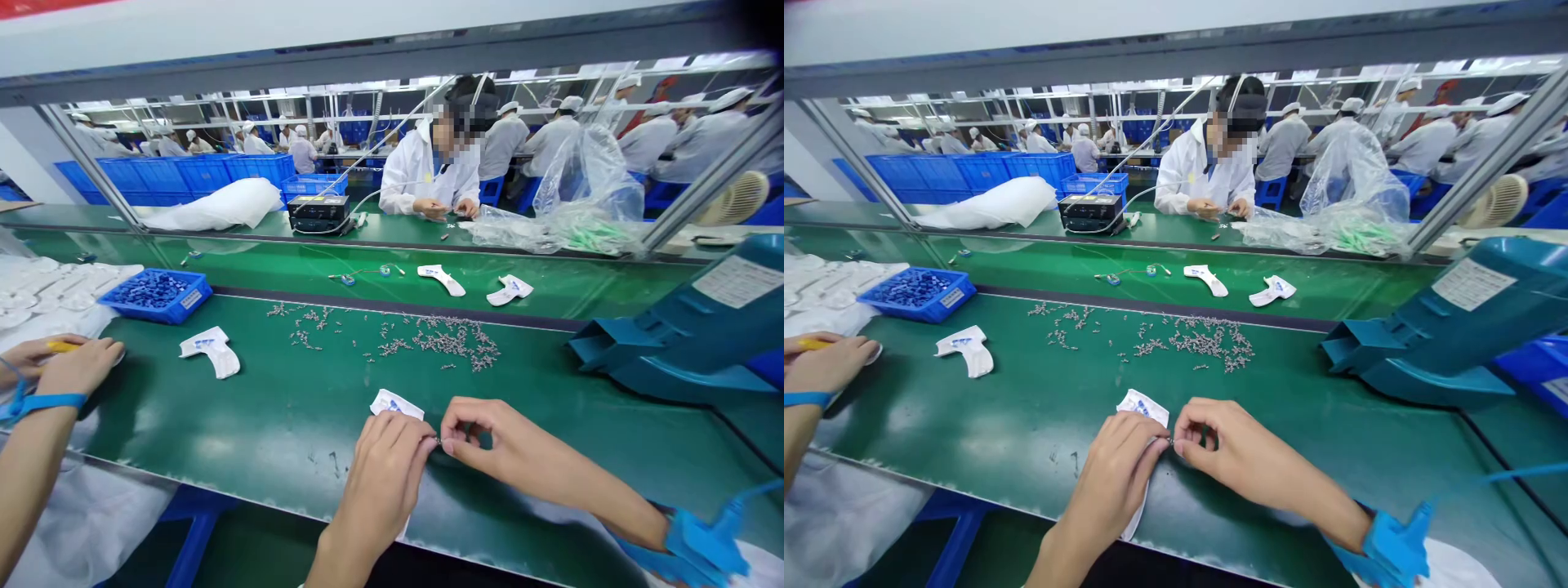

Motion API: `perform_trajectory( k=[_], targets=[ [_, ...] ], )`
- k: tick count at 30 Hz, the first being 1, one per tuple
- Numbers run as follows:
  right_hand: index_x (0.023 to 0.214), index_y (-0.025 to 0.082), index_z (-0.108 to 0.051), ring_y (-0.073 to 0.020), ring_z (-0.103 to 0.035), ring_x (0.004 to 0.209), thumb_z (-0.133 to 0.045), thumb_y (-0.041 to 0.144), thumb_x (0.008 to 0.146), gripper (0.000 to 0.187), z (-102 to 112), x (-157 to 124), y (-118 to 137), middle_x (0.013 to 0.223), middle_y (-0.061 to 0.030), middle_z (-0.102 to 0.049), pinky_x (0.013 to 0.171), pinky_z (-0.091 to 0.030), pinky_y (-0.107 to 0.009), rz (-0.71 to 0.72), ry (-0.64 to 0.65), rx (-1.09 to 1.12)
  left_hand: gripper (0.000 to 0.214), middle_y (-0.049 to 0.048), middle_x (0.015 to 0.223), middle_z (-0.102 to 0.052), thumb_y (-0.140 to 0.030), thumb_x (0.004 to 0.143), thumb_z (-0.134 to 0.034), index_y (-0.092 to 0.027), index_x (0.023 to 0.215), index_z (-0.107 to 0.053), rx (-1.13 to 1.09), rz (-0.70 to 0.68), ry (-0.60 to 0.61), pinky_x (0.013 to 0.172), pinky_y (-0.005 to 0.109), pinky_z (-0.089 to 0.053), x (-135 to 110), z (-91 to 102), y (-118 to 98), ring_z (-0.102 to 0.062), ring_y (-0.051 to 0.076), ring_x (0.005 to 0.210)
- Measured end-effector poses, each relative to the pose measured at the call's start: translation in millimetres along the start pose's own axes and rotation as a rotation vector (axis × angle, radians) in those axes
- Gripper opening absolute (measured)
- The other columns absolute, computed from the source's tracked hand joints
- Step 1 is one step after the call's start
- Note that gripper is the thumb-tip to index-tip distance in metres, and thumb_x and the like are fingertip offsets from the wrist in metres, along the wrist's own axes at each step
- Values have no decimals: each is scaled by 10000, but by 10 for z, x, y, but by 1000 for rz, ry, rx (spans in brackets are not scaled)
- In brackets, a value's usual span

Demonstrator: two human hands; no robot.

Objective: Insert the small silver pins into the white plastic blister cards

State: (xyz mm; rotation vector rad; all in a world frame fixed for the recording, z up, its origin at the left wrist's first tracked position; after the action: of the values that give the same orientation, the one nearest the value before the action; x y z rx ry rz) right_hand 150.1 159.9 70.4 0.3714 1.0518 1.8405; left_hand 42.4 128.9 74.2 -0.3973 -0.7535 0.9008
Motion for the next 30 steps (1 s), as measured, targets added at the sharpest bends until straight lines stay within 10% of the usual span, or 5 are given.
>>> perform_trajectory(
  k=[8,14,22,30],
  targets=[
    [955,196,-619,-217,-551,861,-428,192,1003,197,-54,-161,385,949,-76,-649,738,-471,-363,418,-185,-559,218,30,874,-607,-210,1022,-350,-216,898,-528,-103,97,34,744,317,-422,14,-65,110,-549,184,818],
    [933,188,-647,-242,-559,888,-441,101,975,227,-127,-263,472,933,-88,-675,762,-477,-387,643,-289,-817,270,-4,788,-651,-302,987,-445,-213,767,-573,-457,427,52,701,265,-451,55,-132,322,-608,155,779],
    [928,216,-587,-185,-569,874,-490,196,980,112,77,-146,234,949,-46,-638,755,-474,-325,320,-273,-326,262,23,1068,-699,-317,945,-608,-247,1197,-606,-352,246,-16,848,304,-481,123,6,192,-636,181,975],
    [869,232,-579,-165,-552,807,-507,235,977,129,80,-92,119,880,-8,-617,723,-436,-308,210,-223,-132,170,30,1051,-704,-228,999,-527,-227,1144,-616,-64,-45,38,823,331,-468,117,41,-32,-609,200,948]
  ],
)
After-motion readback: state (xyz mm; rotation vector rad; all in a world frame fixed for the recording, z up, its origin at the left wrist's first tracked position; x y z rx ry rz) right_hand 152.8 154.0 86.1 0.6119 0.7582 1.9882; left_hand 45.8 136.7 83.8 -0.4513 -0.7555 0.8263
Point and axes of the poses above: each hand's wrist, its own x-axis towards the middle knuckle, its own z-axis out of the back of the hand, y = z × x, the point moved 10 cm from there along x, towards the middle knuckle
